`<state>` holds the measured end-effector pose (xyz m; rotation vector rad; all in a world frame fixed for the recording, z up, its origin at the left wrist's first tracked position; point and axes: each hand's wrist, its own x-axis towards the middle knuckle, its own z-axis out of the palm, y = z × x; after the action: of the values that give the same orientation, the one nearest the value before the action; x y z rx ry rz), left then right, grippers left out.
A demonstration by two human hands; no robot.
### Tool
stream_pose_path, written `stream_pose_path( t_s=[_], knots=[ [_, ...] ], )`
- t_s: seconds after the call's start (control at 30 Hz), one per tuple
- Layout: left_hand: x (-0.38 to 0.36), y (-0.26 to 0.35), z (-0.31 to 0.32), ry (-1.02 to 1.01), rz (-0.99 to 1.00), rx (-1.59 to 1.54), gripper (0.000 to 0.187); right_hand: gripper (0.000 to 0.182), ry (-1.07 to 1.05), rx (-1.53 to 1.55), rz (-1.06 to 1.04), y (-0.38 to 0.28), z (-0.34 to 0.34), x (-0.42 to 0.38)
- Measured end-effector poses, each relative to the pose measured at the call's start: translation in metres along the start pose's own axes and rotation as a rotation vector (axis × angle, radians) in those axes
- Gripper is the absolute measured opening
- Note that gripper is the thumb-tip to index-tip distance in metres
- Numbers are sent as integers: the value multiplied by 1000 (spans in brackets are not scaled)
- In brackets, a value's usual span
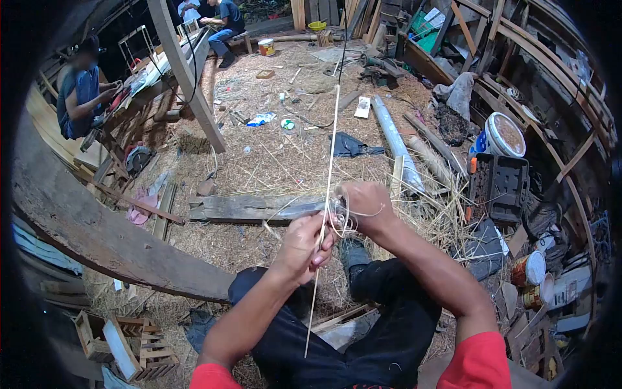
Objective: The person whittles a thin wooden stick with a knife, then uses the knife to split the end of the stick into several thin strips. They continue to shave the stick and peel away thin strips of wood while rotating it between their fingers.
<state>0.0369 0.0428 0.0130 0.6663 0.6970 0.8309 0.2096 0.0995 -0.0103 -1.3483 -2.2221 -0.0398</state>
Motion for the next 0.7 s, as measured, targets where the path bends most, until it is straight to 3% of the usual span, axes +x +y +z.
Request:
stream_pose_path(
  t_s=[0.13, 0.3, 0.47, 0.57, 0.6, 0.7],
  knots=[
    [1, -9, 10, 35, 104, 44, 20, 17, 22, -33, 135, 9, 1, 3],
    [-8, -27, 16, -62, -21, 100, 24, 15, -5, -101, 290, 45, -7, 8],
    [-6, -17, 5, -60, -58, 115, 25, 12, 48, -174, 188, 41, 3, 0],
    [3, 9, 11, 24, 6, 150, 26, 15, -2, 12, 130, 19, 0, -3],
    [10, 16, 9, 16, 25, 175, 26, 18, -89, -37, 203, 6, -6, 0],
    [14, 13, 8, -18, 55, 252, 26, 19, -65, -18, 136, 0, -15, -2]
  ],
)
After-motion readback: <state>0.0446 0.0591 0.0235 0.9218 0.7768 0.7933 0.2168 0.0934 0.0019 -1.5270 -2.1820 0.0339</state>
